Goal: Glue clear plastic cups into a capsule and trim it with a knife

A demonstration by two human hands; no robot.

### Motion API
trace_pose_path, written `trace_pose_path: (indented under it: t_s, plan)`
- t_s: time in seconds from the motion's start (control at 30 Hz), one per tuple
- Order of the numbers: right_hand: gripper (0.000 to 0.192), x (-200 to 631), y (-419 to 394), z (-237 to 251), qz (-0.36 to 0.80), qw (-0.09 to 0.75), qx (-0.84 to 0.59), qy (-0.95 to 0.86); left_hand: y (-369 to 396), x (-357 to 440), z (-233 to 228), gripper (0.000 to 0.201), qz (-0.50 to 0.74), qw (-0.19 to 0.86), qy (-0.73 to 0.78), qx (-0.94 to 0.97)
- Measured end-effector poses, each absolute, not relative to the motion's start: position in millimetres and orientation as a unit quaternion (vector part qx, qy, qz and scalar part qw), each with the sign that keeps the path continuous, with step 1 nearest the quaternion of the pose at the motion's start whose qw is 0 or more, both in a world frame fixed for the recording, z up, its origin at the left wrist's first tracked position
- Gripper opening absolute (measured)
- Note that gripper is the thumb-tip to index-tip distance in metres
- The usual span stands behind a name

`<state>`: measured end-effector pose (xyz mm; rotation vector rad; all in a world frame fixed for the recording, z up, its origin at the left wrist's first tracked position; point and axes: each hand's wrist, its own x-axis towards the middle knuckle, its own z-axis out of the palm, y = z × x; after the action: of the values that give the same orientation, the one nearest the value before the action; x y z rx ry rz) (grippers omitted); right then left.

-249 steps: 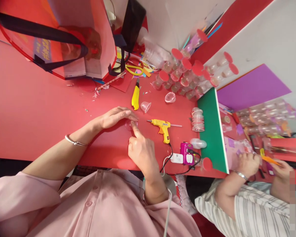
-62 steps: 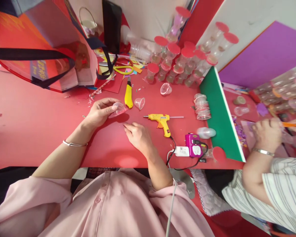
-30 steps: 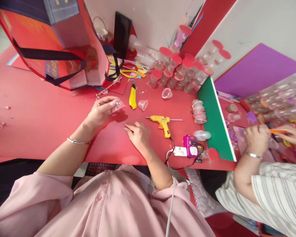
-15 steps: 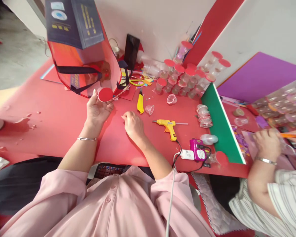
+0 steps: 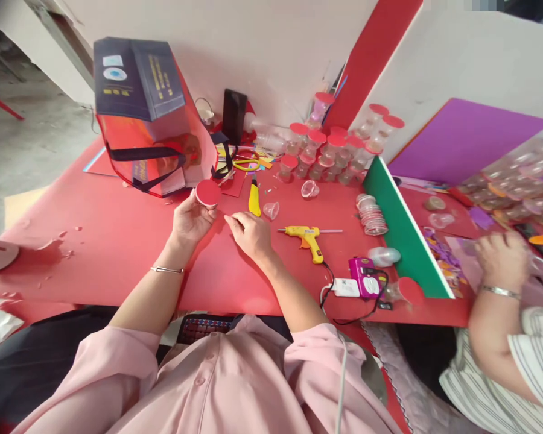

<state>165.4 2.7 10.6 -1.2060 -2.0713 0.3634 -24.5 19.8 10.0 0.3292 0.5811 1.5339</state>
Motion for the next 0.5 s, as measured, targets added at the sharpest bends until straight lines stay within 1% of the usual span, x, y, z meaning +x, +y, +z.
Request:
trace_pose_path:
  t_s: [0.07,0.1,0.17,0.27,0.4,0.5]
  plan:
    - [0.032,174.4,-0.8,10.0,0.141,0.404,-0.429,-0.795,15.1,-13.7,11.7,0.013,0.645,0.703,0.262,0.145]
    - [0.033,178.1,-2.6,10.1,0.135,0.424,-0.418,-0.792,13.0,-8.7,11.9,0.015,0.626,0.717,0.268,0.149]
    - [0.042,183.7,-5.9,10.3,0.116,0.459,-0.408,-0.781,9.8,-0.4,11.6,0.021,0.596,0.736,0.278,0.159]
    - [0.062,188.5,-8.6,9.9,0.103,0.492,-0.407,-0.763,7.6,6.5,10.5,0.029,0.567,0.750,0.293,0.173]
    - [0.082,190.0,-6.7,7.8,0.085,0.489,-0.413,-0.764,6.9,9.5,6.1,0.033,0.554,0.745,0.319,0.190]
    - [0.088,189.5,-4.5,6.6,0.089,0.478,-0.399,-0.778,5.5,12.7,-0.5,0.040,0.547,0.734,0.339,0.217]
